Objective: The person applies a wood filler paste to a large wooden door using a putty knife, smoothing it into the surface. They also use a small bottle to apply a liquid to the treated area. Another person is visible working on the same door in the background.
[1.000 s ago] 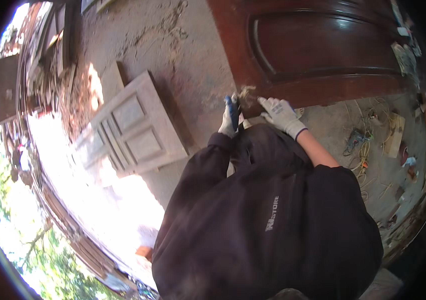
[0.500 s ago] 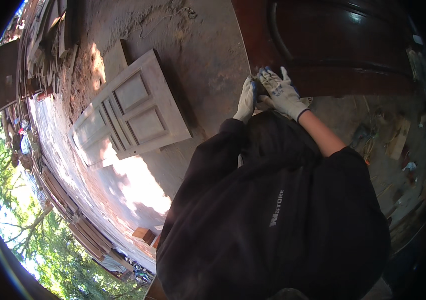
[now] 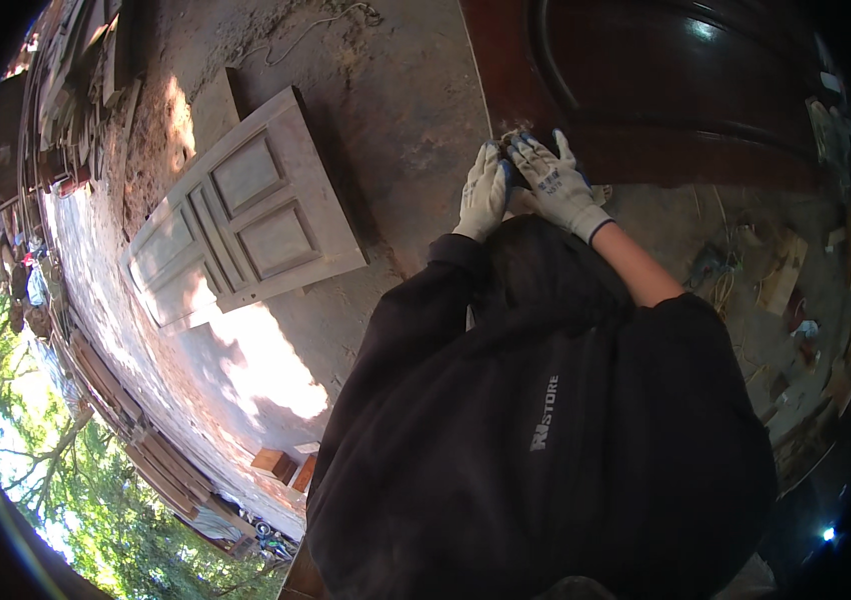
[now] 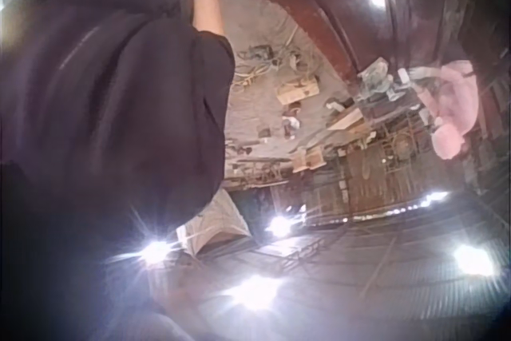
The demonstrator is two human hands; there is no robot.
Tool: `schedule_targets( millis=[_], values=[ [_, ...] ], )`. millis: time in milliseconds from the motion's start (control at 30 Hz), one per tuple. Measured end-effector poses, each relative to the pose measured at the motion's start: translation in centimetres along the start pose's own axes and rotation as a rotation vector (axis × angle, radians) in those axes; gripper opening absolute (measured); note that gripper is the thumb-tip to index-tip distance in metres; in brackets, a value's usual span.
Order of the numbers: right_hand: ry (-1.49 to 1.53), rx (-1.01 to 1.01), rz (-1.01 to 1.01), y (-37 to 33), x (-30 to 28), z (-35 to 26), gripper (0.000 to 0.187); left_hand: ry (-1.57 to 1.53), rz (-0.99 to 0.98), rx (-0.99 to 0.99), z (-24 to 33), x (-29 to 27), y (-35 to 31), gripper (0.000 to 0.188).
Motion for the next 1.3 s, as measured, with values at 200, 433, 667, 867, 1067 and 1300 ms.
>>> schedule_targets(
  millis=[200, 433, 667, 867, 1067, 1300],
  values=[
    [0.073, 0.037, 0.173, -1.8, 1.2, 1.1, 0.064, 0.462, 0.006, 0.002, 3.4, 0.0, 0.4, 0.065],
    [0.086, 0.099, 0.280, -2.0, 1.5, 1.5, 0.063, 0.200, 0.106, -0.078, 1.4, -1.4, -0.8, 0.064],
    [-0.114, 0.189, -0.012, 2.3, -0.1, 1.4, 0.068, 0.069, 0.098, -0.057, -0.3, -1.2, -0.4, 0.061],
    [-0.073, 0.147, -0.019, 1.0, -0.3, 1.1, 0.070, -0.142, 0.104, -0.060, 0.3, -0.4, 0.6, 0.058],
    [-0.084, 0.064, -0.061, -2.5, 0.7, 0.5, 0.069, -0.073, 0.154, -0.021, 0.9, -0.3, 0.2, 0.057],
    [-0.130, 0.032, 0.069, 0.6, 1.1, 0.1, 0.067, -0.046, 0.197, 0.034, 0.4, 0.1, 0.1, 0.055]
  ],
)
Point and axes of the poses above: each hand's wrist, its own y-axis towards the middle knuckle, its own x-axis out of the palm, z = x × y, the point moved 4 cm from there along y, towards the middle knuckle, and after that the axes turned 11 degrees about y, right-handed, at the moved point
